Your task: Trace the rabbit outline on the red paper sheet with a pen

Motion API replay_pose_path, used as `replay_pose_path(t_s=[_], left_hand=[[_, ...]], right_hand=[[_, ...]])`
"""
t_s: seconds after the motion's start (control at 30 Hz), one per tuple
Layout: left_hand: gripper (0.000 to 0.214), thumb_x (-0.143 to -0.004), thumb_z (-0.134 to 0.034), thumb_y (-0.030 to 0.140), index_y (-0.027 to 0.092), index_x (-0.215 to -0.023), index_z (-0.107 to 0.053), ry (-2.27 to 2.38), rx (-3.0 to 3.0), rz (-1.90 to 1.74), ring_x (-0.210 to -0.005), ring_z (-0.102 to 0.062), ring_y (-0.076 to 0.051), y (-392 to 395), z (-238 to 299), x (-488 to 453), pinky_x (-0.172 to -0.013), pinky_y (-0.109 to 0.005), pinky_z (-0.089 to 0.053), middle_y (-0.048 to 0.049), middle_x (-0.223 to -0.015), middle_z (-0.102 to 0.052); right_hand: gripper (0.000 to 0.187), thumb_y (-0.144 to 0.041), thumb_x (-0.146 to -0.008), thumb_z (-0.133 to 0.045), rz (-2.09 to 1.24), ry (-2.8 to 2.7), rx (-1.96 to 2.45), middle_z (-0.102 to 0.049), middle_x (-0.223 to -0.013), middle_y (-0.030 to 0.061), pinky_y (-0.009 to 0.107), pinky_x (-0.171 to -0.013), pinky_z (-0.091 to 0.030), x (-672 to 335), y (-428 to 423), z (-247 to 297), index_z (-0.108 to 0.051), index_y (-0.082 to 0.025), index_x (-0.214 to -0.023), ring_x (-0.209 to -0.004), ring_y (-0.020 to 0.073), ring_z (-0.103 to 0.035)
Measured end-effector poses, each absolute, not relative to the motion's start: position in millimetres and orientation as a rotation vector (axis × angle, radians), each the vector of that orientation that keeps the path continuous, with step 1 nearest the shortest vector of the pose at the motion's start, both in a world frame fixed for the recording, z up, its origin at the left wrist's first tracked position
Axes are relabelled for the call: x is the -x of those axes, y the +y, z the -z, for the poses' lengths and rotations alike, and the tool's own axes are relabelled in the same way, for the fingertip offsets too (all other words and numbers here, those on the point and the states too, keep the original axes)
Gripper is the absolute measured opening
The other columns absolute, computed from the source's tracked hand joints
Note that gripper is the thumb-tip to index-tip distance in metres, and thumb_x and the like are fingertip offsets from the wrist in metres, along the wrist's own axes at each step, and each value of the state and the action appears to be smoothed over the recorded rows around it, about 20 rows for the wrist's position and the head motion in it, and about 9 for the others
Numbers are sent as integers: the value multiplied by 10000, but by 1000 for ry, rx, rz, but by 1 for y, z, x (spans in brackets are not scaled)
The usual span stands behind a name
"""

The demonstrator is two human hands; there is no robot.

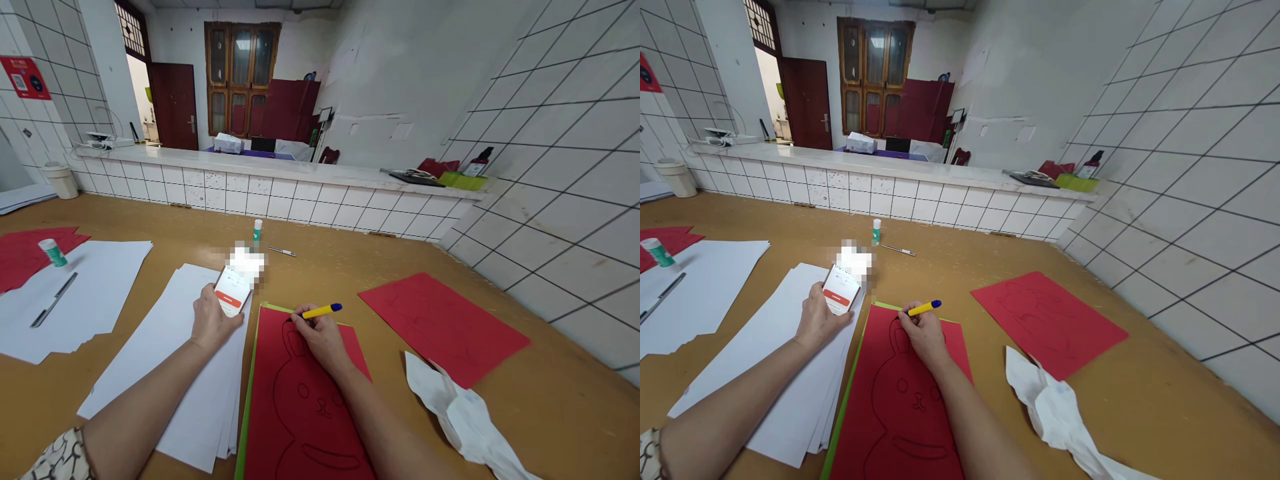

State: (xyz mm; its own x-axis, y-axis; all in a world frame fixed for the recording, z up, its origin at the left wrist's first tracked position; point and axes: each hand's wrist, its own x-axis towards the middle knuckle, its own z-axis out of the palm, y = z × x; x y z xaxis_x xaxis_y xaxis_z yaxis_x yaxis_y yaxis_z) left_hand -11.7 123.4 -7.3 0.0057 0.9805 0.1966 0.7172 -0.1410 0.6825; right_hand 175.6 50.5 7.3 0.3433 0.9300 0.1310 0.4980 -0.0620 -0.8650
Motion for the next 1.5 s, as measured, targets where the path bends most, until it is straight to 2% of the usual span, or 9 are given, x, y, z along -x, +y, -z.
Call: replay_pose_path(t_s=[0.2,0.43,0.77,1.5], left_hand=[[568,-518,-751,255,186,-931,-367,1740,-1924,-928,-819,-569,-215,123,8,11,-691,-312,-437,-21,-853,-528],[557,-521,-743,245,188,-926,-364,1725,-1906,-950,-822,-571,-218,123,11,10,-679,-307,-440,-21,-844,-540],[544,-526,-730,240,181,-920,-360,1732,-1880,-921,-833,-567,-227,123,9,10,-645,-299,-446,-38,-857,-533],[551,-529,-732,222,190,-932,-358,1747,-1892,-911,-869,-567,-240,122,5,10,-682,-314,-436,-35,-873,-541]], right_hand=[[109,-314,-646,-476,-599,-1277,1694,-325,-467,-65,234,-446,-237,-175,51,-8,-461,-211,-615,-444,103,-311],[112,-314,-643,-479,-604,-1269,1688,-383,-491,-49,237,-458,-271,-174,50,-11,-465,-210,-605,-465,110,-352],[98,-300,-647,-492,-612,-1260,1692,-365,-481,-60,236,-445,-256,-174,49,-12,-477,-208,-618,-452,107,-344],[105,-310,-649,-482,-610,-1259,1682,-364,-469,-54,240,-433,-258,-173,47,-13,-468,-216,-608,-447,113,-350]])
